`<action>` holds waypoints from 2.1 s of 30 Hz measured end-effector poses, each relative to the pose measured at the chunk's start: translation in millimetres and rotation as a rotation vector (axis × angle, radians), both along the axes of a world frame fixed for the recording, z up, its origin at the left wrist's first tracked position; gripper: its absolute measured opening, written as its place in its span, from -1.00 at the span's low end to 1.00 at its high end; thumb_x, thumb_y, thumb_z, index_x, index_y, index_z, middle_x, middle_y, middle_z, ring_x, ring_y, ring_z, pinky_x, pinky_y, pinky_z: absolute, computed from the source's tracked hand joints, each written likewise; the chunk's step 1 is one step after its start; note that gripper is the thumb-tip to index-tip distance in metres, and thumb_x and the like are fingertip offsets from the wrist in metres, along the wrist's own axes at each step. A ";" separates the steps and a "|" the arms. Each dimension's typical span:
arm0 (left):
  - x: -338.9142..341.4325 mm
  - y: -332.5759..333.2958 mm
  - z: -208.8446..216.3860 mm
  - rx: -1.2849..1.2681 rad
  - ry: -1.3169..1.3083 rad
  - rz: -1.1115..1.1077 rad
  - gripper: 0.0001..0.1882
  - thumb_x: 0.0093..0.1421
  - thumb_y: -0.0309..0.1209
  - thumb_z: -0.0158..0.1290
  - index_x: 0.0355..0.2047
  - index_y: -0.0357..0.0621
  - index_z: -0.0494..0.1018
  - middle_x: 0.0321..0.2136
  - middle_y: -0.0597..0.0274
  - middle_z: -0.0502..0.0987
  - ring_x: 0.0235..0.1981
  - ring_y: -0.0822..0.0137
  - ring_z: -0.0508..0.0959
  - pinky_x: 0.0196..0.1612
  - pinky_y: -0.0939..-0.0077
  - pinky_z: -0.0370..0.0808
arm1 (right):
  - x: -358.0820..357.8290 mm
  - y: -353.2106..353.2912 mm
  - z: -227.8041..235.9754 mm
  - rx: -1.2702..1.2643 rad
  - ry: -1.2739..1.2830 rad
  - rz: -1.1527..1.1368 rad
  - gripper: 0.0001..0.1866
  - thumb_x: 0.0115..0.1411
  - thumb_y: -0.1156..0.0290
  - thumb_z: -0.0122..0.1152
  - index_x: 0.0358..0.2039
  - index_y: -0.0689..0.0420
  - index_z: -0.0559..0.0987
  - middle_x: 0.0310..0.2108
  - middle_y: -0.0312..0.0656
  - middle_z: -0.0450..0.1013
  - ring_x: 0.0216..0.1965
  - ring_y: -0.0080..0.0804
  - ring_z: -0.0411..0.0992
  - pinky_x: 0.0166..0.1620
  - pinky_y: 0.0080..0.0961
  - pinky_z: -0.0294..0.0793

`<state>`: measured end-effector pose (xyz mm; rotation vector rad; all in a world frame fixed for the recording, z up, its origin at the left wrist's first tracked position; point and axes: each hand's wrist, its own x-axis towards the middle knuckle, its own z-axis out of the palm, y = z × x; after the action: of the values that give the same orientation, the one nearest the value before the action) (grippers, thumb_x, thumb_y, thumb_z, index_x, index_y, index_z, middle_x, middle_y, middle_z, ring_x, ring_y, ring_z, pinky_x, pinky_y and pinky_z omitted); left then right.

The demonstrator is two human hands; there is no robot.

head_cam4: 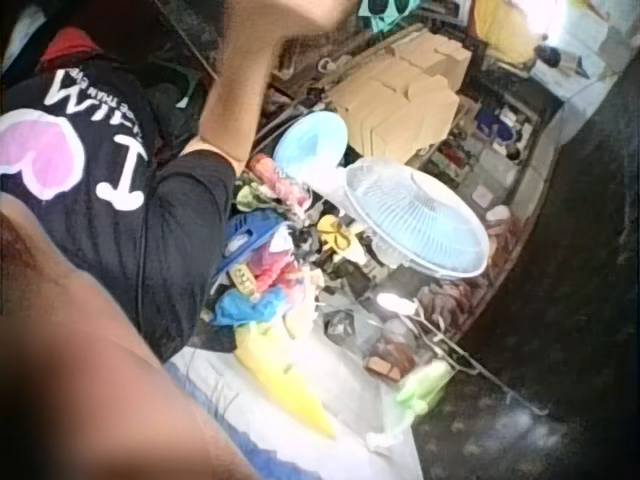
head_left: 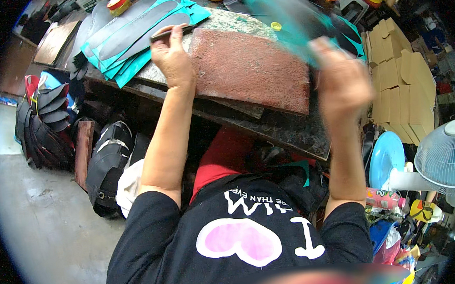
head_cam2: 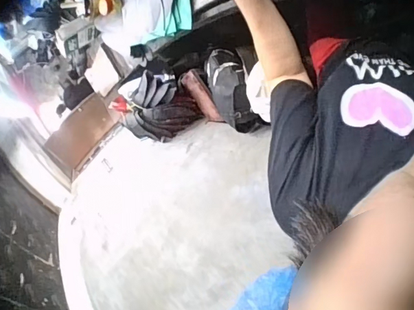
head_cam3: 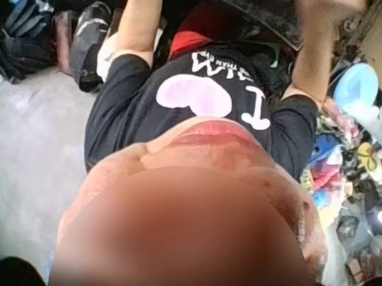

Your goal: The person repeatedly hammers black shoe insoles with a hammer on a workbench. They pick up each insole, position it on a reddish block, strike it several times, then set it aside and repeat with the next insole.

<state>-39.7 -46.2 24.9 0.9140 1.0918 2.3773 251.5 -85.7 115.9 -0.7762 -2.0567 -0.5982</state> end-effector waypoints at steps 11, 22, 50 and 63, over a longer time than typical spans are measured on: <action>-35.1 -52.9 -20.6 -0.439 -0.050 -0.421 -0.84 0.25 -0.45 0.15 -0.20 -0.22 0.47 -0.24 0.16 0.60 -0.24 0.43 0.57 -0.10 0.58 0.46 | 10.6 29.8 -67.3 -0.647 0.018 -0.186 -0.50 0.22 0.12 0.21 0.12 0.08 0.50 0.04 0.00 0.48 0.05 -0.05 0.42 0.15 -0.22 0.33; 2.9 -111.7 3.0 -0.391 0.035 -0.458 -0.91 0.24 -0.55 0.08 -0.25 -0.25 0.45 -0.31 0.14 0.60 -0.23 0.36 0.59 -0.05 0.50 0.48 | 24.5 3.7 -82.9 -0.777 0.121 -0.237 -0.51 0.14 0.28 0.32 0.09 0.05 0.52 -0.14 -0.06 0.41 -0.13 -0.08 0.46 -0.05 -0.27 0.46; -29.6 -16.6 -22.8 -0.447 0.345 -0.407 -0.84 0.21 -0.45 0.17 -0.25 -0.25 0.50 -0.34 0.20 0.61 -0.29 0.44 0.57 -0.14 0.54 0.50 | 21.5 31.4 -125.2 -0.932 0.213 -0.068 -0.38 0.26 0.19 0.16 0.27 0.18 0.33 0.37 0.28 -0.03 0.37 0.11 0.05 0.33 -0.26 0.11; -29.0 -2.5 -16.1 -0.474 0.419 -0.420 -0.82 0.20 -0.42 0.17 -0.24 -0.25 0.51 -0.35 0.24 0.59 -0.32 0.43 0.55 -0.15 0.53 0.48 | 14.4 23.8 -109.8 -0.835 0.159 -0.122 -0.47 0.28 0.24 0.16 0.20 0.22 0.41 0.33 0.16 0.12 0.32 0.01 0.18 0.29 -0.28 0.18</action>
<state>-68.8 -48.7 8.8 1.3281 1.3697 1.5344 265.9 -61.9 6.1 -1.3704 -2.0963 0.3021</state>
